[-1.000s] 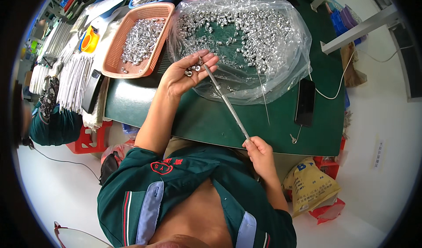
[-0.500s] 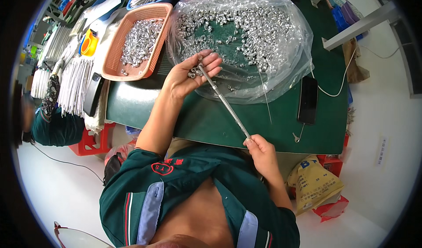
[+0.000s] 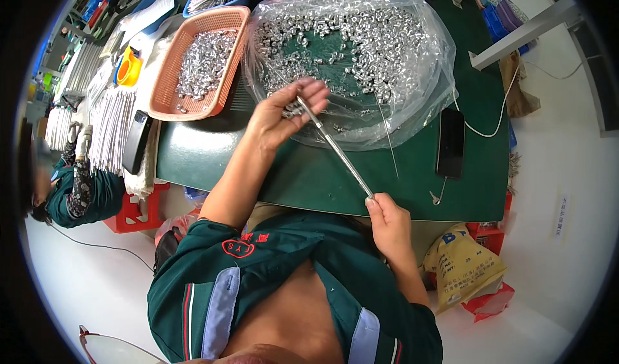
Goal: The person uses a long metal rod to pick up small cylindrical metal parts from a large plastic bag and threads them onto the rod. The person holds the rod with both hands and repeatedly inserts the parts into the rod's opening. A coworker is visible in the background sorting white strips.
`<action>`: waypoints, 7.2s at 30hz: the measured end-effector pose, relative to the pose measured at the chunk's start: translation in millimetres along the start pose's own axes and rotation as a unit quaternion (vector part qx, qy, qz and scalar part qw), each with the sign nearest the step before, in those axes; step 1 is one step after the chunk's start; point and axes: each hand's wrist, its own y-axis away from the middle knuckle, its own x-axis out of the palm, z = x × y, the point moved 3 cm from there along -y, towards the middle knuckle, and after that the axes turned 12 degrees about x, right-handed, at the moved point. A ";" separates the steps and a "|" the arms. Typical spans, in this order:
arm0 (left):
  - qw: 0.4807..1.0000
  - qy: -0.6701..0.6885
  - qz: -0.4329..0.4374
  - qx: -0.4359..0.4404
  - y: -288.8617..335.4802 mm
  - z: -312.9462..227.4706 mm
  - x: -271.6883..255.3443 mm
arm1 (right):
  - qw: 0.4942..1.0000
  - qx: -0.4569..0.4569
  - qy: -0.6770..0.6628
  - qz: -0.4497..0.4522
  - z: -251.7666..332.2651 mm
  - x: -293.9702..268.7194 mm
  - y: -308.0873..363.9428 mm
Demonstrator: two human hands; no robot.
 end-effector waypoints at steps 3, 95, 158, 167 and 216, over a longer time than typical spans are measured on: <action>0.998 0.059 0.004 -0.023 2.5 3.2 6.2 | 0.999 0.014 -0.043 0.015 2.4 3.9 -2.2; 0.994 0.105 -0.024 -0.024 -11.3 -12.0 19.2 | 0.877 0.180 -0.380 0.231 -13.8 6.0 -5.6; 0.996 0.083 -0.026 -0.024 -7.7 -2.8 0.7 | 0.940 0.170 -0.249 0.160 -15.2 -7.7 -19.4; 0.996 0.076 0.007 -0.037 -9.8 -2.1 1.6 | 0.940 0.158 -0.257 0.163 -17.1 -11.2 -14.2; 0.997 0.045 0.026 -0.060 -2.7 14.2 9.0 | 0.941 0.143 -0.261 0.160 -14.7 11.8 -14.2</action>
